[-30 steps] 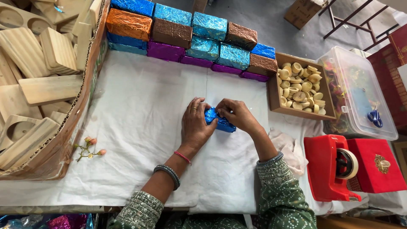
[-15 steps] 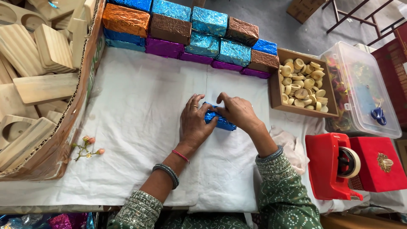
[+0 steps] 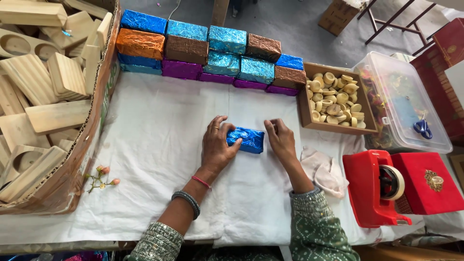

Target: The person wraps a small rectangular object in blue foil, secures it with tape, and places it on a stack of similar wrapped items. Then, the person picks up a wooden box and wipes it thoroughly with a cloth.

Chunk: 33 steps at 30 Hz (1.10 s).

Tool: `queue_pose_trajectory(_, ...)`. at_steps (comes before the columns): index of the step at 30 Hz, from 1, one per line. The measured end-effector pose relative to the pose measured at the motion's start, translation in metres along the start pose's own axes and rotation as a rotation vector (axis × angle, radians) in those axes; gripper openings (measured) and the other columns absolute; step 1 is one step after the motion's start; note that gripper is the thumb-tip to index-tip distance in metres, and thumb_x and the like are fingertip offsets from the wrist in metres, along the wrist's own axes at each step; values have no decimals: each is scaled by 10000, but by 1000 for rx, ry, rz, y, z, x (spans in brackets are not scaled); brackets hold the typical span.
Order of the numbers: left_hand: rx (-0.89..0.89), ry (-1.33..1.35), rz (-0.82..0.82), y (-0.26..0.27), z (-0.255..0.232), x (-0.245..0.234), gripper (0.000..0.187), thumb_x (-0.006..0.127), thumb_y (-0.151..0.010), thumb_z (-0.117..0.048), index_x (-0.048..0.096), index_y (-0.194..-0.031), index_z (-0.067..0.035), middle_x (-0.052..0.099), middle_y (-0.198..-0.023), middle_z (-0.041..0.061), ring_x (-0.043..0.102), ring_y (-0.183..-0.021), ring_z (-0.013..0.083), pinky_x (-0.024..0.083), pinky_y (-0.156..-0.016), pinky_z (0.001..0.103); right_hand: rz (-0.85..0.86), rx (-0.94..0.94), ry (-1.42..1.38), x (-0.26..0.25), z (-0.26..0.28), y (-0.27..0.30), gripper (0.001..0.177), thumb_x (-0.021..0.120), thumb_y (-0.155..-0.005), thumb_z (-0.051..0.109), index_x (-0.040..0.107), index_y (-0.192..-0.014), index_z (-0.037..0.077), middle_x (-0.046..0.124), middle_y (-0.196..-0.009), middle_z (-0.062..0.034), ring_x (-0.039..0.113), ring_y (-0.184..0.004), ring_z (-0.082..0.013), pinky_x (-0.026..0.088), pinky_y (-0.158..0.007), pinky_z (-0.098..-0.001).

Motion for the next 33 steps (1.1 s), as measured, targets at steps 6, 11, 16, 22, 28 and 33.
queue_pose_trajectory(6,-70,-193,5,-8,-12,-21,854,861,-674,-495,545,-1348,-74,581,-1308,130,520,-1245,322,471,-969,477,238,192,-43,21,-24,14,462,656,-967,440,737,-1065,-4,705,-713,-66,653,-641,-116,523,-575,-289)
queue_pose_trajectory(11,-95,-201,89,-4,11,-6,964,791,-756,-663,523,-1389,12,655,-1203,191,648,-1103,328,557,-906,428,239,153,-120,18,-9,22,386,740,-930,324,721,-1138,-1,700,-727,-66,635,-642,-109,505,-569,-271)
queue_pose_trajectory(16,-15,124,-1,-6,4,-14,778,741,-899,-536,556,-1391,37,704,-1188,192,723,-1016,266,593,-841,348,49,-101,-237,-16,51,29,348,793,-884,152,675,-1176,4,708,-884,-80,661,-768,-107,562,-647,-247)
queue_pose_trajectory(22,-330,916,-93,0,68,11,475,677,-1021,-254,570,-1385,32,697,-1131,111,665,-1040,155,560,-901,267,49,-302,-350,-2,23,30,247,628,-879,-54,648,-1117,7,674,-1250,-106,695,-1097,-146,615,-836,-266)
queue_pose_trajectory(28,-323,505,-153,0,59,-3,376,695,-974,-206,647,-1281,5,688,-1195,121,689,-1041,190,584,-887,302,60,-83,-467,2,-3,21,227,649,-930,16,624,-1155,1,708,-1202,-84,697,-1115,-154,585,-839,-258)
queue_pose_trajectory(33,-337,438,-36,1,67,15,521,688,-959,-190,533,-1424,-13,641,-1348,155,656,-1186,238,635,-865,328,164,63,-401,15,-9,20,465,690,-978,150,570,-1410,29,726,-1204,-78,682,-1008,-147,577,-781,-266)
Point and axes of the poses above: each hand's wrist, its own y-axis away from the middle knuckle, its own x-axis out of the palm, z = x × y, the point moved 9 cm from there along -y, towards the middle knuckle
